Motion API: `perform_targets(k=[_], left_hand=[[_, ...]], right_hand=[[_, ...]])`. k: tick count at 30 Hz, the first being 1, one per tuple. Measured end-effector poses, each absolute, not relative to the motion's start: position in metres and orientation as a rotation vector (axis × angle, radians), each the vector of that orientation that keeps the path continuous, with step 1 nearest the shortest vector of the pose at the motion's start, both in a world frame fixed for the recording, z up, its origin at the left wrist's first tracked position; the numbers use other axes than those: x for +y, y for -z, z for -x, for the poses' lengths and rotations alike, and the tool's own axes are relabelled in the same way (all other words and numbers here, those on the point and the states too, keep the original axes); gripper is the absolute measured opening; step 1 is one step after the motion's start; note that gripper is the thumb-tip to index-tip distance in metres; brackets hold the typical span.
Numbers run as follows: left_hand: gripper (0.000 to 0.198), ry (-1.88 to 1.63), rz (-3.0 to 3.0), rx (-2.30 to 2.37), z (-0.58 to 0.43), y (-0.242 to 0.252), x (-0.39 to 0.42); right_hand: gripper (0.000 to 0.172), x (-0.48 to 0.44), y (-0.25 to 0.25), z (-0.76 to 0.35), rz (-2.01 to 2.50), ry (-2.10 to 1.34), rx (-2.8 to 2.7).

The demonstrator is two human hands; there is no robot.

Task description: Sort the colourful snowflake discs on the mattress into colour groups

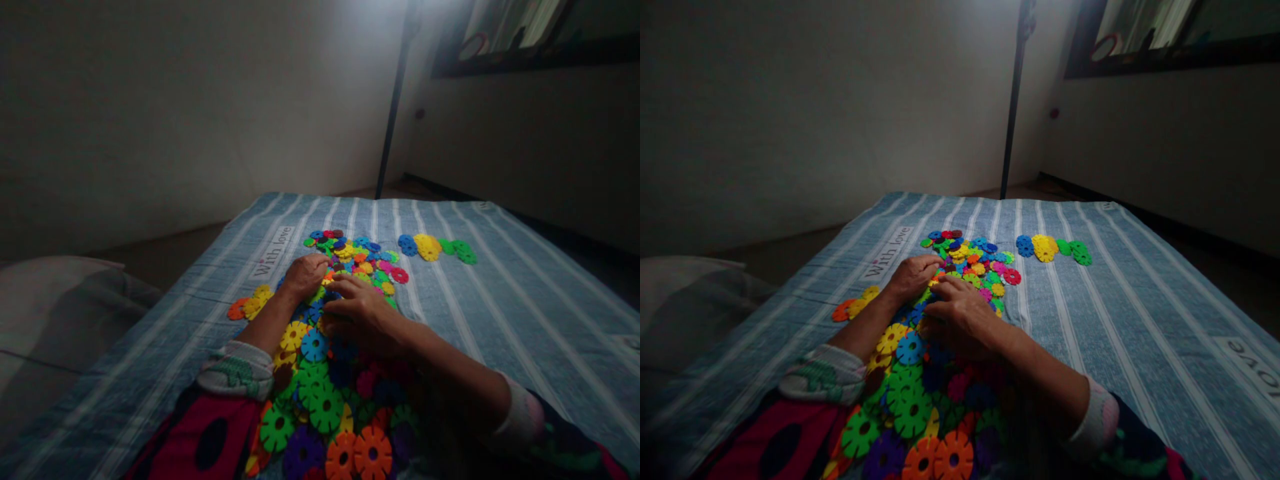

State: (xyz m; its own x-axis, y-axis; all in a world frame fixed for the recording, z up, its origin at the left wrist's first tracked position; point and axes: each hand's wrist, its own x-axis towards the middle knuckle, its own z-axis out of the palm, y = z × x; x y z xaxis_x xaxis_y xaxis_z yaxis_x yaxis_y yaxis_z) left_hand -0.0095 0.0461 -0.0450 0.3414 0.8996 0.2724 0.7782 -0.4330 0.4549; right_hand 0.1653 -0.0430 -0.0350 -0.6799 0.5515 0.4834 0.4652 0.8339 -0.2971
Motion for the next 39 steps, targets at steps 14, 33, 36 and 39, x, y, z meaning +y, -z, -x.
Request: perform_targets(k=[14,33,36,39], left_hand=[[0.039,-0.712,-2.379,1.533,0.009,0.043,0.046],[0.038,-0.783,-2.371,1.491,0.013,0.044,0.052],[0.038,-0.776,-2.377,1.498,0.013,0.043,0.052],[0.037,-0.791,-2.366,1.505,0.013,0.043,0.051]], right_hand=[[0.014,-0.045,0.036,-0.163,0.69,-0.258,-2.395],[0.011,0.033,0.01,-0.375,1.808,0.195,-1.691],[0.012,0.046,0.025,-0.389,1.891,0.24,-1.761],[0.014,0.057,0.036,-0.392,1.942,0.231,-1.803]])
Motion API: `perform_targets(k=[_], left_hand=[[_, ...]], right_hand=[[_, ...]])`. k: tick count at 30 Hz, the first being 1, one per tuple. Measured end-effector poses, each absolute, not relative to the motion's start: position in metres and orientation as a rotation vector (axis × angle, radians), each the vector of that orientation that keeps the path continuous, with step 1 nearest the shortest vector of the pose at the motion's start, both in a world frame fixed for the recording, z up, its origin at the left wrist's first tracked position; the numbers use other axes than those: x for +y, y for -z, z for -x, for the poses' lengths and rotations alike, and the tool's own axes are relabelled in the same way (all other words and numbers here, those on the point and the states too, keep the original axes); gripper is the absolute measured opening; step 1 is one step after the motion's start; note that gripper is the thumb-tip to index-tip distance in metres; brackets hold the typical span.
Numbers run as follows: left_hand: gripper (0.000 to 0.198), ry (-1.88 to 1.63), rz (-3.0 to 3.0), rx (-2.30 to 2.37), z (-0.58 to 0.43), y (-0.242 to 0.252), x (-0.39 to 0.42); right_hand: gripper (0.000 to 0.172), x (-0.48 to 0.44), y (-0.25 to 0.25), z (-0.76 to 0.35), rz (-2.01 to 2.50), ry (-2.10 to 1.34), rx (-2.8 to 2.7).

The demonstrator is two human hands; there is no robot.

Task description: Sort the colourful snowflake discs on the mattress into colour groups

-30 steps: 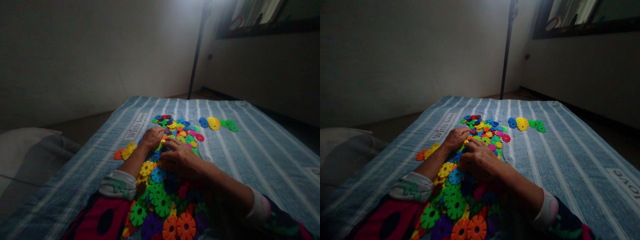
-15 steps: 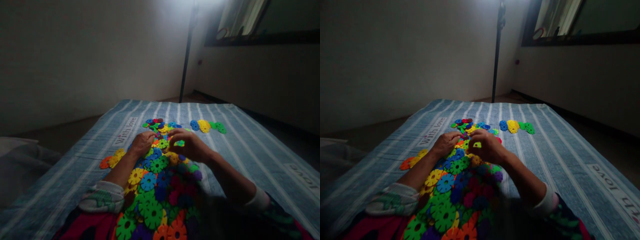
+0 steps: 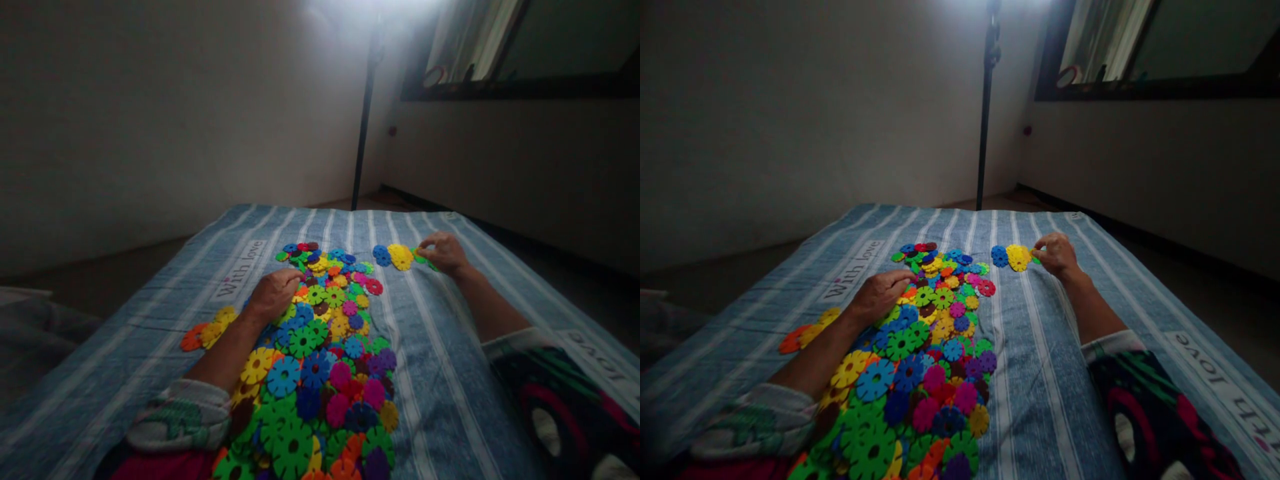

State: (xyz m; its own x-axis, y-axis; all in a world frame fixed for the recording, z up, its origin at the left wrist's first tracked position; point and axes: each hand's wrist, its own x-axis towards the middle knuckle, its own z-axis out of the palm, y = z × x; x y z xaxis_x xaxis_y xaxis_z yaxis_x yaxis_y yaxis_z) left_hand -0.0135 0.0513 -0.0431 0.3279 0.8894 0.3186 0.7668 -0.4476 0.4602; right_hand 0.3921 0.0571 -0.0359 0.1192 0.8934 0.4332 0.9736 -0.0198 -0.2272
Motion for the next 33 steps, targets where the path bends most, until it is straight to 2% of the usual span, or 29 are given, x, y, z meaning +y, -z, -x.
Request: perform_targets(k=[16,24,33], left_hand=[[0.037,-0.783,-2.356,1.52,0.012,0.042,0.05],[0.037,-0.793,-2.357,1.518,0.012,0.043,0.05],[0.034,-0.845,-2.378,1.49,0.013,0.045,0.051]], right_hand=[[0.021,0.075,0.055,-0.393,2.024,0.122,-1.856],[0.031,0.073,0.06,-0.395,2.041,0.182,-1.838],[0.025,0.053,0.065,-0.398,2.114,0.307,-1.899]])
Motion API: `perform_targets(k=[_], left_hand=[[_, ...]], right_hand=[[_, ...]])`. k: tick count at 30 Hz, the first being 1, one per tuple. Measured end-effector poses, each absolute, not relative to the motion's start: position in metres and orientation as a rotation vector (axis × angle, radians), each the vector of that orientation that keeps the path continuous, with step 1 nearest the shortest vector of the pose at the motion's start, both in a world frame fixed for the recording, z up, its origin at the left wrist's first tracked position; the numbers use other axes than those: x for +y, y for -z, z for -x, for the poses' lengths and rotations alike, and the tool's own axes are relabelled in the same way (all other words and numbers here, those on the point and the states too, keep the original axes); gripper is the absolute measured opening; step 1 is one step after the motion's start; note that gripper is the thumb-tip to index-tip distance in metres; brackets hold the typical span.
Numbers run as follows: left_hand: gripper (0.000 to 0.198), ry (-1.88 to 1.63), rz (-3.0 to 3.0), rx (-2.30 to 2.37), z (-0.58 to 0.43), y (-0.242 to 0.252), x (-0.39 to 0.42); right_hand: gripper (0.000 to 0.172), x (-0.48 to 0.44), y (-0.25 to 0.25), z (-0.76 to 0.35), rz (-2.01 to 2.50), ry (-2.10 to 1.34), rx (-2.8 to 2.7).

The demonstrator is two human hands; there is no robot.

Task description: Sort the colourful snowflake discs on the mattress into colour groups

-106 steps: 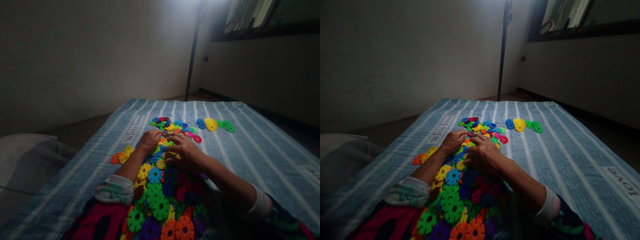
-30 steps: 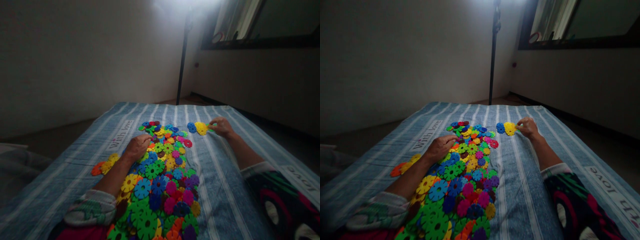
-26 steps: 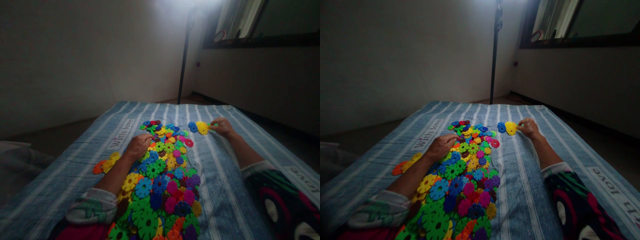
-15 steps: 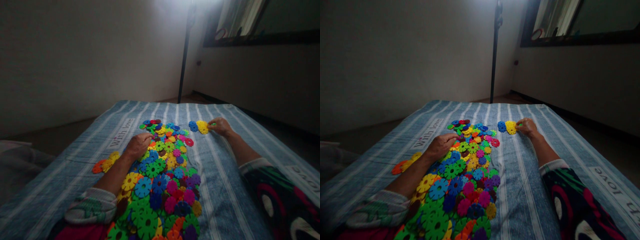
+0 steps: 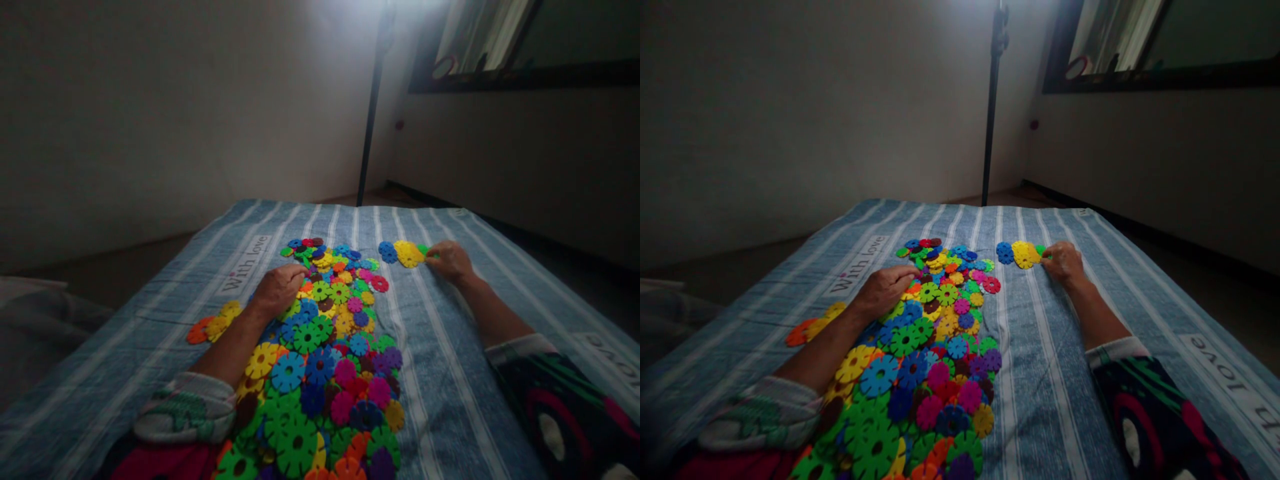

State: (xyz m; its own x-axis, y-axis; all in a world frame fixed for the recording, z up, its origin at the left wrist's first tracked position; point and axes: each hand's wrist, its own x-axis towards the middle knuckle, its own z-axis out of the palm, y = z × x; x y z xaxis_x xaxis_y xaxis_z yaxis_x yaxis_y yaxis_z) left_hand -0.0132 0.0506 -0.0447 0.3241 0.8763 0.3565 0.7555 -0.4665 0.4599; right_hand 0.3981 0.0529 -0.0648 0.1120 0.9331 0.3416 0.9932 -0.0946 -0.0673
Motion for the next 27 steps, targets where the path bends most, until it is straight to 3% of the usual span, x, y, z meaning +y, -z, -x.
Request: perform_targets(k=[11,27], left_hand=[[0.036,-0.79,-2.348,1.501,0.013,0.044,0.051],[0.036,-0.776,-2.354,1.515,0.01,0.046,0.048]], right_hand=[[0.019,0.053,0.07,-0.386,2.048,0.348,-1.94],[0.023,0.043,0.075,-0.383,1.98,0.428,-1.928]])
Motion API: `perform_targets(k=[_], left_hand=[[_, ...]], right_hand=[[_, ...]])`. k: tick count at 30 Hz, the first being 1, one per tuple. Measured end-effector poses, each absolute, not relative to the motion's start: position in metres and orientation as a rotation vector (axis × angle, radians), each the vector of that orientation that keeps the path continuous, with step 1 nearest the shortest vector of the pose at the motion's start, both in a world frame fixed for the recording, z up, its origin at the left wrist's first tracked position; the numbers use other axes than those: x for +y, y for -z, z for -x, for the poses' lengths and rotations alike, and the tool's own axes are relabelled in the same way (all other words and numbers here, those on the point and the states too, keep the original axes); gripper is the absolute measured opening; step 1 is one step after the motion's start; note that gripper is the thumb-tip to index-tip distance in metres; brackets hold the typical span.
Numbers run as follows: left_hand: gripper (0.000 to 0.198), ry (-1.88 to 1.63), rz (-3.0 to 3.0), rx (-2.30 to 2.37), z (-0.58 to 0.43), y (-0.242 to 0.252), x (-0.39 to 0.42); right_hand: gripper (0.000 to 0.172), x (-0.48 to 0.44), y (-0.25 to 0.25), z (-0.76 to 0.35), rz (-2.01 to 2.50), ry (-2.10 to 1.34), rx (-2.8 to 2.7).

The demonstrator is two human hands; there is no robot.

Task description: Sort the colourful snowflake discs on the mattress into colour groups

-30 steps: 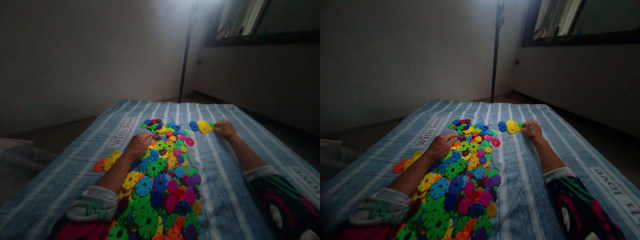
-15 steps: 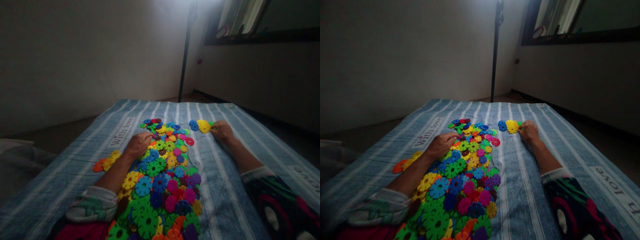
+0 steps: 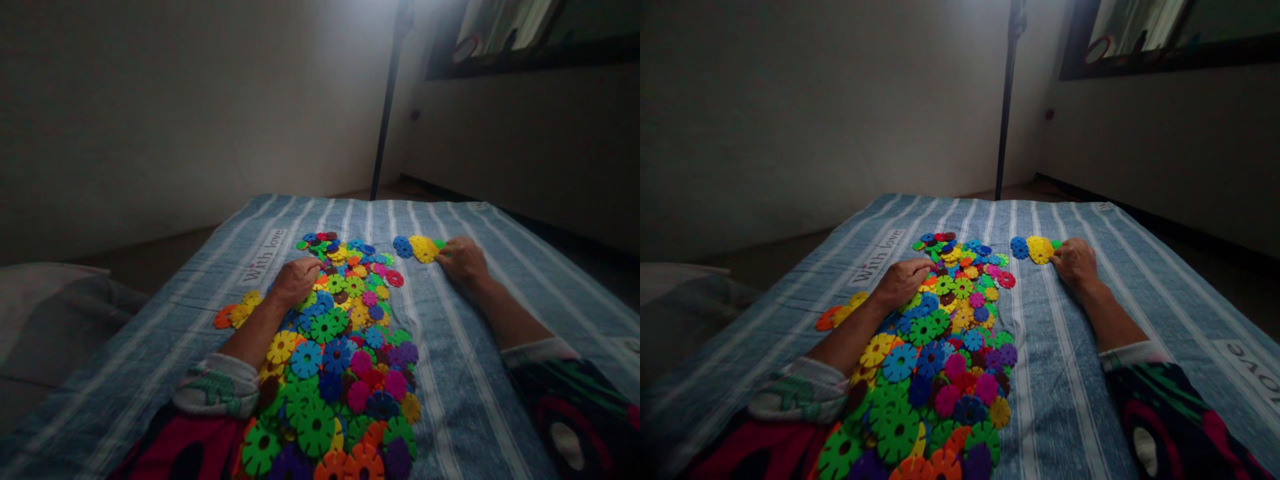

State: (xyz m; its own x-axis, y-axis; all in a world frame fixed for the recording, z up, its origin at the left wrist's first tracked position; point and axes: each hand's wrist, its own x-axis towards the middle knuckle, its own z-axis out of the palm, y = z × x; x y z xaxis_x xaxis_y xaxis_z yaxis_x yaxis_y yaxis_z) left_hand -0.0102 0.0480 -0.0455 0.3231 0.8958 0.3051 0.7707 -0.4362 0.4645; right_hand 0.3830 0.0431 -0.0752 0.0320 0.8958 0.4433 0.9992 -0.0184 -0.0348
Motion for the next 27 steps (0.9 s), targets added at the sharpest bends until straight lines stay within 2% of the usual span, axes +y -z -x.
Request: perform_targets(k=[6,12,15,22,27], left_hand=[[0.035,-0.77,-2.341,1.526,0.011,0.048,0.047],[0.034,-0.784,-2.353,1.521,0.011,0.049,0.048],[0.035,-0.741,-2.347,1.537,0.01,0.049,0.048],[0.037,-0.715,-2.318,1.545,0.011,0.05,0.049],[0.037,-0.767,-2.241,1.543,0.012,0.049,0.051]], right_hand=[[0.019,0.032,0.062,-0.367,1.772,0.577,-1.915],[0.021,0.003,0.05,-0.304,1.401,0.652,-2.004],[0.021,-0.019,0.05,-0.262,1.164,0.493,-2.053],[0.007,-0.06,0.041,-0.177,0.808,-0.047,-2.24],[0.016,-0.067,0.033,-0.129,0.859,-0.09,-2.409]])
